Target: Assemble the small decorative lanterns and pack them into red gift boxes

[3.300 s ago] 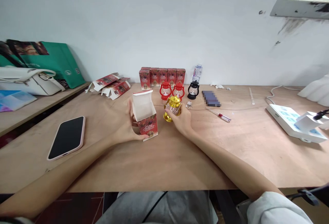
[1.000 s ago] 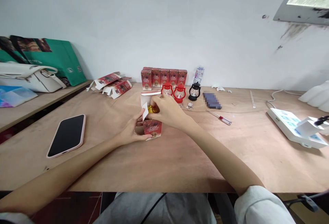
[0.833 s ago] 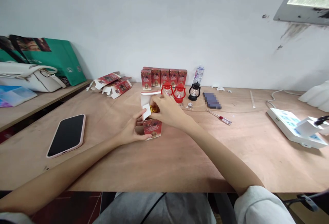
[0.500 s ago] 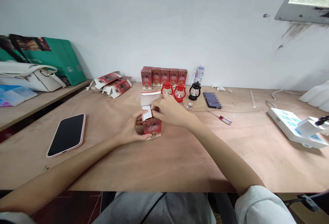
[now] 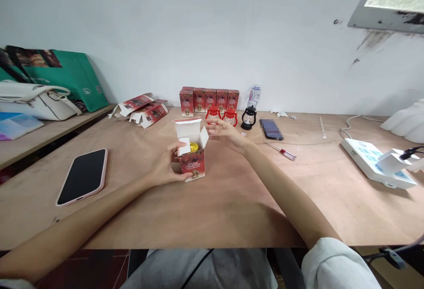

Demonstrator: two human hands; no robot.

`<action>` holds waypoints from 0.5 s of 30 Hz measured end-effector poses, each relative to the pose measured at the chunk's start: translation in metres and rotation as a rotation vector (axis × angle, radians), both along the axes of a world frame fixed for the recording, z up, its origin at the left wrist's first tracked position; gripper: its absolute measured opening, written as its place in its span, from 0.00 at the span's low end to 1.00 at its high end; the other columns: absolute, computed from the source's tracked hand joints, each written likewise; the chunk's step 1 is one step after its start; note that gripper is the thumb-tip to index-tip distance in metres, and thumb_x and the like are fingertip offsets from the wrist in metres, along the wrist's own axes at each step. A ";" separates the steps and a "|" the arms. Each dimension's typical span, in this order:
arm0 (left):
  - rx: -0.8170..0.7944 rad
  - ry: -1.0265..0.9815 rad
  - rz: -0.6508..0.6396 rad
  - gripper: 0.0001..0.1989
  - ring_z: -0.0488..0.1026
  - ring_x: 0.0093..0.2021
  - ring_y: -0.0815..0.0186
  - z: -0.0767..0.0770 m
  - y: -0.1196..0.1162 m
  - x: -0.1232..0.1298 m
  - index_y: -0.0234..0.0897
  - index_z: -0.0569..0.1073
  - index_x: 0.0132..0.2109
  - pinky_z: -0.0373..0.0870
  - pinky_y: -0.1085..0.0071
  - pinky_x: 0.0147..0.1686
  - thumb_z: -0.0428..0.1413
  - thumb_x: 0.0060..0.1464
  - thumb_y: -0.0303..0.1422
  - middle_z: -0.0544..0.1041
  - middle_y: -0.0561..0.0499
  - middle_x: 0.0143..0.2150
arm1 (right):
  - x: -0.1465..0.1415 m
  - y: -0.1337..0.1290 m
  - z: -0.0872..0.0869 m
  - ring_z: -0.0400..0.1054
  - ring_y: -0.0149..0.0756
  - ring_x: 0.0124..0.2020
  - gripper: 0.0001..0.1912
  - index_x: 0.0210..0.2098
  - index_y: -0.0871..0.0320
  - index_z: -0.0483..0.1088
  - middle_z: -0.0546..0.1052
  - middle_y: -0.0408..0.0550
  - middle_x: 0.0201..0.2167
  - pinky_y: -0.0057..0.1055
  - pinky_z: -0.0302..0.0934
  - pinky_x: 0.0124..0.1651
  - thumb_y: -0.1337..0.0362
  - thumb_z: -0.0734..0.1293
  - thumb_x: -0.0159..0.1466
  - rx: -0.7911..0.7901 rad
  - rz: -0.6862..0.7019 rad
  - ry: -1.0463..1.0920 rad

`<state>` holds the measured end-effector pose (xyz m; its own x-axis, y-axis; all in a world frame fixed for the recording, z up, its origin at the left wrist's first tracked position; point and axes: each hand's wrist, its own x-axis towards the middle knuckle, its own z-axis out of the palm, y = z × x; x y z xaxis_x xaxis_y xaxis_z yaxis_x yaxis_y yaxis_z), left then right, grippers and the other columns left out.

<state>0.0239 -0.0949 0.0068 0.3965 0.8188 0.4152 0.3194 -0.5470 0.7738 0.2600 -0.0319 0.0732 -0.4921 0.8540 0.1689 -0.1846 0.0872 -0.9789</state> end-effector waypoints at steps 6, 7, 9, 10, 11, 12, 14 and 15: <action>-0.039 -0.005 -0.068 0.41 0.72 0.53 0.54 0.004 -0.001 -0.002 0.52 0.55 0.61 0.72 0.52 0.51 0.66 0.43 0.37 0.66 0.46 0.59 | -0.015 -0.012 -0.006 0.73 0.30 0.40 0.19 0.39 0.53 0.72 0.78 0.43 0.41 0.29 0.65 0.46 0.58 0.76 0.49 -0.114 0.162 0.076; -0.039 -0.014 -0.094 0.41 0.72 0.54 0.54 0.004 -0.001 -0.003 0.52 0.53 0.62 0.72 0.52 0.52 0.65 0.44 0.37 0.66 0.46 0.59 | -0.017 -0.014 -0.005 0.73 0.30 0.40 0.19 0.39 0.53 0.72 0.79 0.42 0.41 0.27 0.65 0.45 0.59 0.76 0.50 -0.121 0.153 0.090; -0.023 -0.033 -0.152 0.43 0.71 0.54 0.54 0.003 0.001 -0.004 0.50 0.51 0.63 0.71 0.50 0.53 0.64 0.46 0.36 0.65 0.44 0.60 | -0.018 -0.016 -0.004 0.73 0.29 0.39 0.20 0.40 0.52 0.72 0.79 0.41 0.40 0.26 0.65 0.44 0.60 0.77 0.49 -0.135 0.131 0.121; -0.005 -0.039 -0.176 0.43 0.71 0.55 0.54 0.002 0.002 -0.004 0.50 0.50 0.64 0.71 0.49 0.53 0.64 0.46 0.36 0.64 0.43 0.61 | -0.019 -0.017 -0.004 0.72 0.28 0.38 0.20 0.40 0.52 0.72 0.79 0.41 0.40 0.25 0.65 0.43 0.60 0.77 0.48 -0.146 0.126 0.135; 0.015 -0.043 -0.192 0.42 0.71 0.55 0.53 0.000 0.003 -0.005 0.49 0.50 0.64 0.70 0.48 0.54 0.64 0.46 0.35 0.64 0.43 0.61 | -0.020 -0.019 -0.004 0.72 0.27 0.38 0.21 0.40 0.51 0.72 0.79 0.40 0.41 0.24 0.65 0.42 0.60 0.77 0.48 -0.160 0.127 0.148; 0.031 -0.049 -0.197 0.42 0.70 0.56 0.53 -0.001 0.004 -0.005 0.49 0.50 0.63 0.70 0.48 0.54 0.64 0.46 0.35 0.63 0.43 0.61 | -0.020 -0.020 -0.004 0.72 0.26 0.37 0.21 0.41 0.52 0.72 0.79 0.40 0.41 0.23 0.64 0.41 0.60 0.77 0.48 -0.177 0.137 0.157; 0.030 -0.065 -0.188 0.42 0.70 0.56 0.53 -0.002 0.005 -0.005 0.51 0.51 0.63 0.71 0.47 0.53 0.65 0.46 0.35 0.63 0.45 0.61 | -0.022 -0.022 -0.004 0.71 0.26 0.36 0.22 0.41 0.52 0.73 0.78 0.41 0.41 0.22 0.64 0.39 0.60 0.77 0.48 -0.210 0.165 0.164; 0.016 -0.083 -0.179 0.42 0.70 0.56 0.52 -0.002 0.004 -0.005 0.53 0.51 0.63 0.72 0.47 0.52 0.65 0.45 0.35 0.63 0.45 0.61 | -0.022 -0.022 -0.004 0.71 0.26 0.36 0.22 0.42 0.52 0.73 0.78 0.41 0.42 0.22 0.64 0.39 0.60 0.77 0.48 -0.219 0.177 0.164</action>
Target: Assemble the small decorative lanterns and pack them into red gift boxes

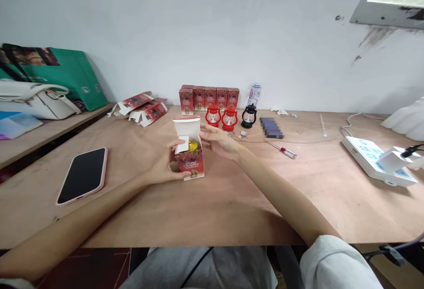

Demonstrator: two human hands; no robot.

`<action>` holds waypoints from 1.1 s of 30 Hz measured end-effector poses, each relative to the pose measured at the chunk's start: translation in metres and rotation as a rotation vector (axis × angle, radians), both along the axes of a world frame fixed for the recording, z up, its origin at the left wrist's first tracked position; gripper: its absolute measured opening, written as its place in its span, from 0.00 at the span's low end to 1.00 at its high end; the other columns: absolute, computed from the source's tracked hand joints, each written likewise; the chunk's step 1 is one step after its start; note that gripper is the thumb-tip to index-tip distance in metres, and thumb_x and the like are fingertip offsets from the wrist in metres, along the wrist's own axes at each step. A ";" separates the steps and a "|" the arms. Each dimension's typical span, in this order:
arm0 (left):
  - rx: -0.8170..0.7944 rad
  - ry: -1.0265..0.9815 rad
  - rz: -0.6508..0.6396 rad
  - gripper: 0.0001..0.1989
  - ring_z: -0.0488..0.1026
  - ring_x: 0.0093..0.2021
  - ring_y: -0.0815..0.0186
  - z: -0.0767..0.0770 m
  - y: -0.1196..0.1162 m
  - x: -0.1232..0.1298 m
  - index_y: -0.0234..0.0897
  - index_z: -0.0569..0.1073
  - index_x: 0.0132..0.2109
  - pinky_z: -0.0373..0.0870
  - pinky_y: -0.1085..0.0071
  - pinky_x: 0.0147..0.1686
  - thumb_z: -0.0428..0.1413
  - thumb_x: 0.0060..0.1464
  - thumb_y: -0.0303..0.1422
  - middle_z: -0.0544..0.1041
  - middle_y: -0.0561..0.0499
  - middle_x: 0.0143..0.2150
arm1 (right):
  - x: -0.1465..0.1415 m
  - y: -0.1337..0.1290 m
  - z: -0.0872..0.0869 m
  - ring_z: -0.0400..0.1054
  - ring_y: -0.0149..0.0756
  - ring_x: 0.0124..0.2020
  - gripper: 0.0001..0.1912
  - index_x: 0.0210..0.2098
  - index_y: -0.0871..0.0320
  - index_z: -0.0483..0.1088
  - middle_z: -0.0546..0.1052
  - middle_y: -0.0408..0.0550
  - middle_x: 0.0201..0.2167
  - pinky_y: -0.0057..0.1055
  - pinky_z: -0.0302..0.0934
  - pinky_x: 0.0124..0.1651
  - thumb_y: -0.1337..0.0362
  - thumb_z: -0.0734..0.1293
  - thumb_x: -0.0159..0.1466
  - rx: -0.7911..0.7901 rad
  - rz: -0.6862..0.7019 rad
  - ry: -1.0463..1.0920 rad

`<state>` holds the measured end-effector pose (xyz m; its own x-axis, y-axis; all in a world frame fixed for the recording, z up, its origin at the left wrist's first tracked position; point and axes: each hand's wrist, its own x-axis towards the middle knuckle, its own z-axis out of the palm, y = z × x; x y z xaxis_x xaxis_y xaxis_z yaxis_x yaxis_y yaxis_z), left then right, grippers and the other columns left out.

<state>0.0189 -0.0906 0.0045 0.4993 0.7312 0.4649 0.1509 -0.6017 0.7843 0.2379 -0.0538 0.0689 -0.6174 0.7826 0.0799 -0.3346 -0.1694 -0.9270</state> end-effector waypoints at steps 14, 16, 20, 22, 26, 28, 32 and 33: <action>-0.146 -0.010 -0.019 0.60 0.67 0.60 0.45 0.019 -0.008 0.007 0.56 0.31 0.70 0.74 0.50 0.50 0.66 0.44 0.36 0.57 0.41 0.68 | -0.006 -0.002 0.001 0.72 0.32 0.43 0.30 0.50 0.48 0.67 0.78 0.41 0.44 0.31 0.65 0.49 0.63 0.77 0.49 0.174 -0.065 -0.104; -0.121 0.002 -0.012 0.59 0.67 0.60 0.45 0.018 -0.008 0.007 0.55 0.32 0.70 0.73 0.48 0.52 0.65 0.45 0.36 0.59 0.42 0.67 | -0.006 -0.006 0.005 0.71 0.33 0.46 0.28 0.49 0.48 0.67 0.77 0.42 0.47 0.32 0.65 0.50 0.62 0.77 0.50 0.305 -0.096 -0.104; -0.109 -0.024 0.010 0.58 0.66 0.60 0.46 0.011 -0.009 0.008 0.55 0.32 0.70 0.72 0.46 0.53 0.64 0.46 0.36 0.58 0.43 0.67 | -0.002 -0.014 0.014 0.69 0.35 0.51 0.20 0.47 0.51 0.70 0.75 0.45 0.50 0.35 0.62 0.54 0.58 0.73 0.56 0.576 -0.082 -0.127; -0.095 -0.063 0.024 0.59 0.67 0.60 0.47 0.007 -0.010 0.009 0.56 0.29 0.69 0.70 0.44 0.54 0.65 0.45 0.36 0.56 0.41 0.68 | -0.001 -0.017 0.017 0.69 0.37 0.51 0.19 0.47 0.53 0.70 0.75 0.47 0.49 0.37 0.62 0.54 0.54 0.71 0.59 0.632 -0.045 -0.150; -0.144 -0.101 0.033 0.63 0.69 0.59 0.49 0.005 -0.011 0.013 0.58 0.22 0.67 0.69 0.43 0.54 0.66 0.45 0.36 0.55 0.39 0.68 | 0.000 -0.017 0.020 0.70 0.36 0.49 0.13 0.41 0.54 0.73 0.76 0.47 0.46 0.37 0.64 0.53 0.56 0.71 0.59 0.692 -0.125 -0.174; -0.192 -0.106 0.025 0.61 0.69 0.58 0.49 0.005 -0.011 0.012 0.56 0.27 0.68 0.70 0.44 0.53 0.67 0.45 0.36 0.57 0.38 0.67 | 0.001 -0.016 0.020 0.71 0.36 0.49 0.10 0.37 0.55 0.73 0.77 0.48 0.45 0.37 0.64 0.52 0.57 0.71 0.59 0.714 -0.159 -0.186; -0.296 -0.074 0.005 0.50 0.68 0.59 0.48 0.007 -0.008 0.010 0.47 0.46 0.68 0.71 0.47 0.53 0.67 0.44 0.37 0.59 0.38 0.66 | 0.005 -0.018 0.021 0.71 0.38 0.51 0.07 0.35 0.56 0.75 0.78 0.48 0.44 0.39 0.64 0.54 0.59 0.71 0.60 0.805 -0.139 -0.297; -0.317 -0.069 0.005 0.49 0.69 0.59 0.49 0.007 -0.008 0.009 0.46 0.48 0.67 0.71 0.48 0.53 0.67 0.44 0.37 0.60 0.38 0.66 | 0.005 -0.019 0.022 0.70 0.38 0.52 0.07 0.36 0.56 0.75 0.78 0.48 0.44 0.39 0.63 0.55 0.60 0.70 0.61 0.851 -0.139 -0.329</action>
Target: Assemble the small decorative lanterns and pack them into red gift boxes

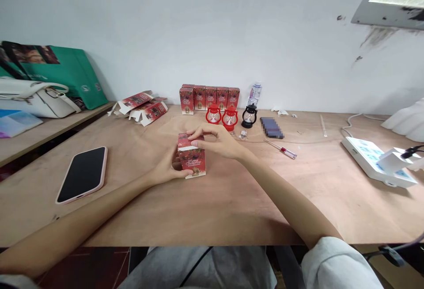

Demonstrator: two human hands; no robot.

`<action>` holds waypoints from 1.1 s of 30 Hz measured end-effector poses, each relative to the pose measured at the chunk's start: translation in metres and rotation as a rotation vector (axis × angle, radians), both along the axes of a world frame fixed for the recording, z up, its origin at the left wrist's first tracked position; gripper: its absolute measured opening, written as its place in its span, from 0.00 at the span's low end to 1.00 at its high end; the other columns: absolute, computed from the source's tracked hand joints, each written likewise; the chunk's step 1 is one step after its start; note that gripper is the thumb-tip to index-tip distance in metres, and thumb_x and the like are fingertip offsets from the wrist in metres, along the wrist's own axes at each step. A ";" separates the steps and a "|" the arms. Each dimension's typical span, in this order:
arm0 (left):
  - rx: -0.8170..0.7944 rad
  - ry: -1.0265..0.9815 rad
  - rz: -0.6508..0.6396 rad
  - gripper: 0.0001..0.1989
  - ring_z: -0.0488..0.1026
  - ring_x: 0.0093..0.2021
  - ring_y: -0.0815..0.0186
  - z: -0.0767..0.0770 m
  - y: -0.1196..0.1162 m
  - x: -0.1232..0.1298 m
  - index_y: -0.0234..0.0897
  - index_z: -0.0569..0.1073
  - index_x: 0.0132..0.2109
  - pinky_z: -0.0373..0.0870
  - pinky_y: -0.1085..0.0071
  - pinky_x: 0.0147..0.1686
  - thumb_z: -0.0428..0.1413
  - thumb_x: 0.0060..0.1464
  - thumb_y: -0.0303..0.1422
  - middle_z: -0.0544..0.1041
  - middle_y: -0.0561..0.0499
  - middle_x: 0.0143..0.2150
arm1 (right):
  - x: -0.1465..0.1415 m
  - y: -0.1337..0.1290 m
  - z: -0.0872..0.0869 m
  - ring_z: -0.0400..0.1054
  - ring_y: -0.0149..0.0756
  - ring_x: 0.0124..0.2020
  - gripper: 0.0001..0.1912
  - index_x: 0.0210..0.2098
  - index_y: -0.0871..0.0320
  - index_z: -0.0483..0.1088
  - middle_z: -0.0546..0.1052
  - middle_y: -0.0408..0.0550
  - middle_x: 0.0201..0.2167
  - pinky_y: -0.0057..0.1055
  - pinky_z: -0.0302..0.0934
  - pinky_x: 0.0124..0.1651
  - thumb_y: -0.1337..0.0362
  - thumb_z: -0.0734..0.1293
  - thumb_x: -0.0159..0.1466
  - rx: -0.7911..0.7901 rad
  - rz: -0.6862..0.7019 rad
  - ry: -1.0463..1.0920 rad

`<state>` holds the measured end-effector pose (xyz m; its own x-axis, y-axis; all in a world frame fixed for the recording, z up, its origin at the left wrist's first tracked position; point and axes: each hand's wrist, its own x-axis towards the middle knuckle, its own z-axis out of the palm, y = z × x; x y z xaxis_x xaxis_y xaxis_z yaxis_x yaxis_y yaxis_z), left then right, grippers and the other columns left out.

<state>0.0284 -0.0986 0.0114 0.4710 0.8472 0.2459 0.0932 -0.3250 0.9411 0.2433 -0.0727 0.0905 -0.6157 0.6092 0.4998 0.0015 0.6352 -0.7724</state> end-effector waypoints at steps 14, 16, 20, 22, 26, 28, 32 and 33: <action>0.082 0.075 -0.040 0.42 0.65 0.62 0.48 -0.004 0.005 -0.004 0.41 0.50 0.67 0.67 0.48 0.58 0.62 0.50 0.41 0.60 0.37 0.66 | -0.001 -0.004 -0.006 0.67 0.43 0.56 0.09 0.42 0.46 0.77 0.75 0.47 0.52 0.47 0.59 0.61 0.56 0.68 0.62 0.388 -0.104 -0.183; 0.132 0.115 -0.023 0.39 0.62 0.64 0.49 -0.003 0.005 -0.003 0.40 0.52 0.66 0.63 0.48 0.61 0.61 0.52 0.40 0.60 0.38 0.67 | 0.001 -0.005 -0.010 0.63 0.48 0.60 0.13 0.42 0.48 0.76 0.72 0.49 0.56 0.52 0.55 0.63 0.53 0.71 0.59 0.478 -0.145 -0.252; 0.160 0.168 0.034 0.33 0.61 0.65 0.52 -0.002 0.010 -0.003 0.37 0.54 0.66 0.62 0.52 0.62 0.55 0.58 0.42 0.61 0.40 0.67 | -0.004 0.003 -0.018 0.63 0.51 0.57 0.16 0.45 0.53 0.71 0.68 0.56 0.59 0.53 0.59 0.58 0.53 0.68 0.61 0.582 -0.254 -0.371; 0.180 0.228 0.099 0.31 0.61 0.65 0.54 -0.005 0.015 -0.005 0.36 0.55 0.65 0.60 0.54 0.63 0.52 0.60 0.43 0.61 0.41 0.67 | -0.013 0.016 -0.020 0.62 0.52 0.57 0.15 0.45 0.55 0.69 0.68 0.58 0.59 0.52 0.59 0.58 0.55 0.68 0.62 0.634 -0.269 -0.401; 0.238 0.473 0.316 0.34 0.57 0.67 0.51 -0.011 0.023 -0.014 0.31 0.53 0.66 0.53 0.51 0.65 0.51 0.58 0.43 0.59 0.36 0.67 | -0.039 0.062 -0.019 0.60 0.51 0.57 0.15 0.44 0.58 0.67 0.67 0.59 0.56 0.49 0.57 0.59 0.60 0.70 0.60 0.698 -0.268 -0.439; 0.231 0.619 0.385 0.37 0.55 0.68 0.48 -0.012 0.025 -0.017 0.27 0.50 0.67 0.52 0.49 0.65 0.51 0.57 0.42 0.55 0.31 0.69 | -0.053 0.090 -0.015 0.61 0.50 0.55 0.17 0.44 0.59 0.65 0.67 0.59 0.54 0.48 0.58 0.58 0.64 0.71 0.58 0.671 -0.309 -0.484; 0.239 0.865 0.360 0.35 0.51 0.69 0.47 -0.009 0.021 -0.016 0.22 0.51 0.67 0.51 0.51 0.66 0.47 0.59 0.40 0.53 0.30 0.69 | -0.074 0.143 -0.001 0.63 0.50 0.52 0.31 0.51 0.64 0.59 0.64 0.63 0.54 0.46 0.61 0.54 0.66 0.74 0.52 0.497 -0.456 -0.611; 0.248 0.908 0.341 0.34 0.51 0.70 0.47 -0.008 0.019 -0.015 0.21 0.53 0.67 0.51 0.52 0.66 0.46 0.60 0.40 0.54 0.30 0.69 | -0.078 0.154 0.004 0.62 0.53 0.54 0.37 0.54 0.65 0.57 0.64 0.64 0.53 0.47 0.61 0.54 0.67 0.76 0.49 0.466 -0.491 -0.688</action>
<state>0.0138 -0.0792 0.0035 0.3099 0.9453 0.1015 0.8679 -0.3248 0.3758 0.1656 0.0814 0.0945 -0.5934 0.7088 0.3815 0.7069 0.6856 -0.1741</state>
